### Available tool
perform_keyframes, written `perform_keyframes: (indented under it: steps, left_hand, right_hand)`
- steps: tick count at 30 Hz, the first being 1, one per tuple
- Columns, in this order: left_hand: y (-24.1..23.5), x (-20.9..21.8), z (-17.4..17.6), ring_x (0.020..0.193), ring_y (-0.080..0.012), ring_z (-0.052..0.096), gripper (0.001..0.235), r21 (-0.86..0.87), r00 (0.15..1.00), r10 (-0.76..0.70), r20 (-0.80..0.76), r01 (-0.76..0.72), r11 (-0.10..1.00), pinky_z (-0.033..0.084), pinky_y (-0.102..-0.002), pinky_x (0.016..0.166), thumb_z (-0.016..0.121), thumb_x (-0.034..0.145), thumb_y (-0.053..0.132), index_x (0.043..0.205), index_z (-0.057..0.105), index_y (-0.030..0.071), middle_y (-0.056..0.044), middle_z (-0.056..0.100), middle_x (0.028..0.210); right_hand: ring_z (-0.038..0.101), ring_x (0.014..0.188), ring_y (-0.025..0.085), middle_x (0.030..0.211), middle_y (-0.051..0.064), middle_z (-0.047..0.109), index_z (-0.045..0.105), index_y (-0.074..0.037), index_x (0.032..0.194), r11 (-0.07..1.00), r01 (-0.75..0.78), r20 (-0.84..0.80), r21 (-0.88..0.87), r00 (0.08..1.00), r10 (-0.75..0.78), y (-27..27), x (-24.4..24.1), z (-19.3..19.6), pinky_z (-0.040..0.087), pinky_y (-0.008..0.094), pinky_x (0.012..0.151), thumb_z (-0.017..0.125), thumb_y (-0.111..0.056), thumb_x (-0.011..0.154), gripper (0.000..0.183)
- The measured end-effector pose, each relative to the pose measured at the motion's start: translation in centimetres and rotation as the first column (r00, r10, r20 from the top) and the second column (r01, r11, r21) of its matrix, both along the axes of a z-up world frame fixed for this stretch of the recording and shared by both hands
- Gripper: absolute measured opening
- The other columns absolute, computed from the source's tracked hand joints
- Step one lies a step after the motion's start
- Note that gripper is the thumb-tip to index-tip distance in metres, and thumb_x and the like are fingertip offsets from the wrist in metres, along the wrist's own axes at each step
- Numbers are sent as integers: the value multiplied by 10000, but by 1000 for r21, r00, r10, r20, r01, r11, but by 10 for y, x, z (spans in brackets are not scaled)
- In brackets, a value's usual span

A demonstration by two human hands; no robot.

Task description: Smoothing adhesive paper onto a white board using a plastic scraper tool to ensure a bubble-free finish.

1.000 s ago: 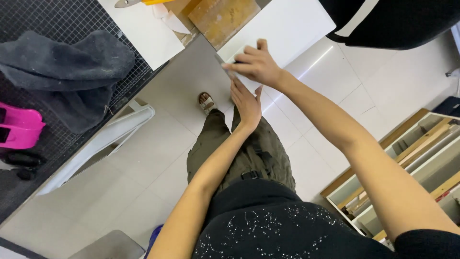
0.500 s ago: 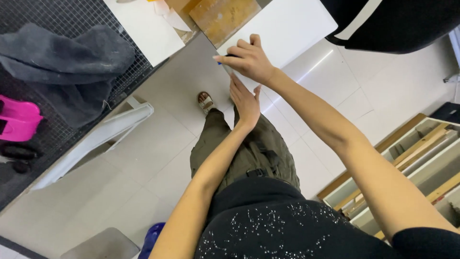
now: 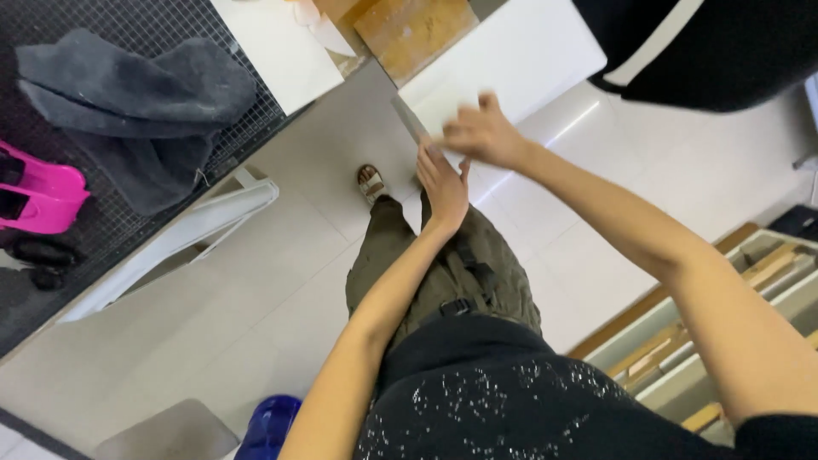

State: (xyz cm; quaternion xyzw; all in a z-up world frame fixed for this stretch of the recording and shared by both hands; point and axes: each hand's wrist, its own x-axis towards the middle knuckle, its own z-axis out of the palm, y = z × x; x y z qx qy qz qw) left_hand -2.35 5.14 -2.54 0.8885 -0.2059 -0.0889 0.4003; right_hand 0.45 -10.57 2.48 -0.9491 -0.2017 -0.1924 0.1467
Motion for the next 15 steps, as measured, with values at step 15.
perform_keyframes:
  steps: [15]
  left_hand:
    - [-4, 7, 28, 1317, -475, 409, 913, 37, 995, 28, -97, -24, 999, 284, -532, 1116, 693, 944, 298, 1539, 139, -118, -345, 317, 1438]
  right_hand:
    - [531, 884, 142, 1010, -62, 602, 665, -294, 1240, 892, 442, -68, 90, 897, -438, -14, -10, 7, 292, 391, 820, 641, -343, 1031, 216]
